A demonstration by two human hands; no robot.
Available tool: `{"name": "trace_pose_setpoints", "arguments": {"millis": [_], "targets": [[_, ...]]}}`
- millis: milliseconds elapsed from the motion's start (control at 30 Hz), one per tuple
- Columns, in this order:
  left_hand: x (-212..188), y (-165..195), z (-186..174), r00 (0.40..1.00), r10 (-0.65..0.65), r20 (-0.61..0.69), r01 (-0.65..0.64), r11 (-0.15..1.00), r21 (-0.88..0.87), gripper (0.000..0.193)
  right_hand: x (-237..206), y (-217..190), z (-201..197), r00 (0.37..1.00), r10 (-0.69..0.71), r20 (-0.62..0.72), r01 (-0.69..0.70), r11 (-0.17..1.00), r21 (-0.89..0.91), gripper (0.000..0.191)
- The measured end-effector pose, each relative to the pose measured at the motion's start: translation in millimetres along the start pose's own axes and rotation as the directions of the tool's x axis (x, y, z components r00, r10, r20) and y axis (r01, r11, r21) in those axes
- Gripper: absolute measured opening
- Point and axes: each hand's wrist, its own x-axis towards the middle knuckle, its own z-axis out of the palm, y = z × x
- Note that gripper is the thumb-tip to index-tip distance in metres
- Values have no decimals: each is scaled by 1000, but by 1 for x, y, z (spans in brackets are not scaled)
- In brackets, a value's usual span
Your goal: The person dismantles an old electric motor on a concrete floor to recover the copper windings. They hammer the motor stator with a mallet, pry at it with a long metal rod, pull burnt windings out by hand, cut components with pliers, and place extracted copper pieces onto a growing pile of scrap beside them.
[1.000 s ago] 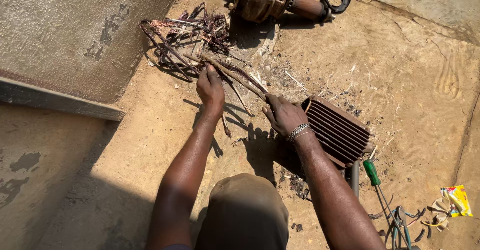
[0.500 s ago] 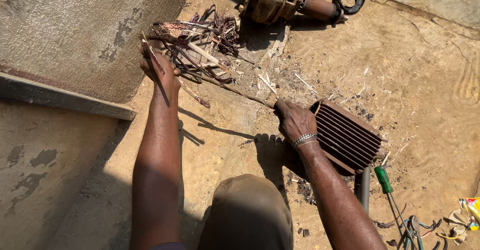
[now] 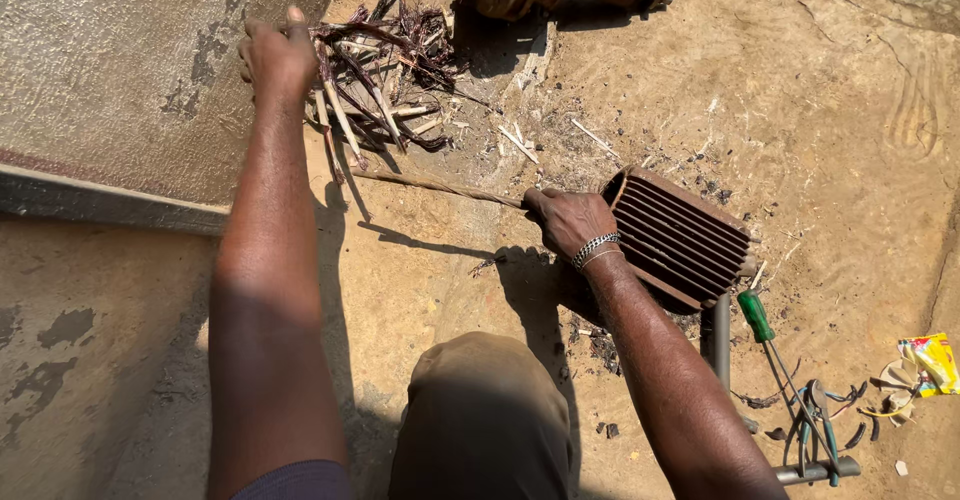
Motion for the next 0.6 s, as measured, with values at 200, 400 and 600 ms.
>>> {"name": "trace_pose_setpoints", "arguments": {"millis": [200,400,600], "targets": [[-131,11,24,698,499,514,-545,836,-71,59,-2,3,1,993,41,114,-39,999,-19,27],[-178,-31,31,590,276,758,-665,698,264,55,-3,-1,-12,998,29,64,-34,995,93,18],[-173,-78,35,625,560,544,-742,644,190,56,-62,41,-32,744,106,-660,246,875,418,20]]}}
